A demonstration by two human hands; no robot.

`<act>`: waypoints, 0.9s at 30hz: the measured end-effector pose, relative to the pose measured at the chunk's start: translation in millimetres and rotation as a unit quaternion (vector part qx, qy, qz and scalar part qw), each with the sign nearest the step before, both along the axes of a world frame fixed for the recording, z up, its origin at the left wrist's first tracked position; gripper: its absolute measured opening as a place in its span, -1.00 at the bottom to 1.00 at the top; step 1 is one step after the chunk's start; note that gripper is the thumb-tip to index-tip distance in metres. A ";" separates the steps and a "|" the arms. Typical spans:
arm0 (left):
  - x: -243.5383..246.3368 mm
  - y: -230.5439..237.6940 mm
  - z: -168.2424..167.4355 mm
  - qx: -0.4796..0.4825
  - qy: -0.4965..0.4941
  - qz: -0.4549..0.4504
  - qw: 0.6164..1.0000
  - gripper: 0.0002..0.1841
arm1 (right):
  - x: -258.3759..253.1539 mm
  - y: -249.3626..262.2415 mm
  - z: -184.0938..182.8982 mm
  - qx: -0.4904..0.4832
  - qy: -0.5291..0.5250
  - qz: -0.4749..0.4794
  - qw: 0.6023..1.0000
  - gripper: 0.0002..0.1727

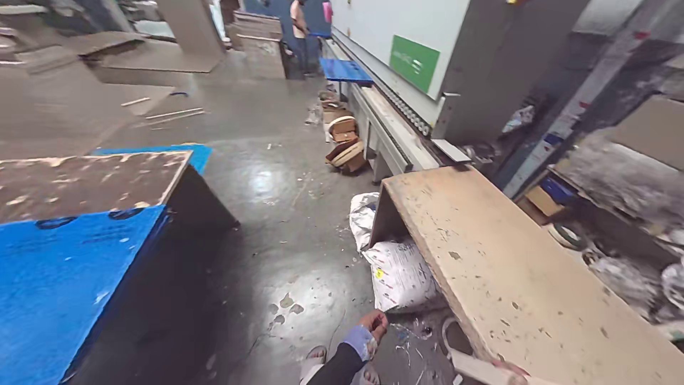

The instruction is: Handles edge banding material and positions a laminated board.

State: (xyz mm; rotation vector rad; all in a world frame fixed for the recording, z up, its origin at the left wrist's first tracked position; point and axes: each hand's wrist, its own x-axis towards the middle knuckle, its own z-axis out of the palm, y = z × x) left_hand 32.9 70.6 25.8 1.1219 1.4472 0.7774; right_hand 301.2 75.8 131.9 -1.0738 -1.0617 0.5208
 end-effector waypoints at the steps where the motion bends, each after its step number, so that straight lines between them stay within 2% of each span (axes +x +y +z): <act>1: 1.3 5.0 3.4 0.003 -0.002 -0.014 1.000 -0.70 | -6.1 -3.2 -11.8 -0.056 0.037 0.022 0.998 -0.68; 2: 1.8 9.7 6.7 0.009 -0.003 -0.032 0.999 -0.70 | -11.8 -5.8 -23.9 -0.140 0.105 0.059 0.983 -0.64; 3: 1.8 13.5 9.8 0.020 -0.010 -0.048 0.999 -0.70 | -18.7 -7.2 -31.8 -0.243 0.202 0.090 0.945 -0.61; 4: 1.1 16.1 10.8 0.035 -0.023 -0.058 0.997 -0.70 | -24.8 -7.2 -39.1 -0.338 0.306 0.111 0.883 -0.59; 5: -1.2 18.7 11.2 0.050 -0.033 -0.061 0.996 -0.68 | -31.6 -7.3 -44.5 -0.397 0.391 0.126 0.821 -0.60; 6: -4.3 20.5 13.5 0.061 -0.040 -0.059 0.996 -0.65 | -41.3 -9.4 -45.4 -0.430 0.434 0.127 0.781 -0.60; 7: -8.4 21.5 18.6 0.059 -0.048 -0.053 0.996 -0.62 | -53.6 -13.1 -43.2 -0.442 0.445 0.120 0.770 -0.62; 10: -25.8 18.9 38.3 -0.005 -0.081 -0.014 0.997 -0.59 | -91.1 -22.7 -36.8 -0.458 0.414 0.119 0.778 -0.64; 12: -42.1 11.3 44.9 -0.027 -0.109 0.005 0.994 -0.63 | -113.8 -24.5 -37.7 -0.473 0.419 0.144 0.762 -0.61; 13: -52.1 7.8 48.0 -0.033 -0.122 0.007 0.992 -0.62 | -122.6 -23.7 -39.8 -0.477 0.427 0.193 0.744 -0.58; 16: -80.9 1.3 63.1 -0.020 -0.146 0.052 0.988 -0.52 | -154.5 -19.9 -36.0 -0.427 0.468 0.409 0.657 -0.57; 19: -111.4 -5.2 91.9 0.039 -0.151 0.104 0.982 -0.45 | -193.8 -20.5 -7.8 -0.416 0.406 0.558 0.593 -0.39; 22: -141.2 -14.4 117.0 0.126 -0.170 0.126 0.969 -0.50 | -227.2 -21.3 9.5 -0.396 0.332 0.665 0.539 -0.26; 25: -159.5 -28.7 135.1 0.170 -0.188 0.133 0.958 -0.64 | -251.5 -25.6 23.6 -0.397 0.285 0.676 0.551 -0.20; 27: -163.5 -39.7 149.0 0.164 -0.203 0.142 0.955 -0.68 | -259.9 -27.3 28.8 -0.403 0.270 0.671 0.560 -0.21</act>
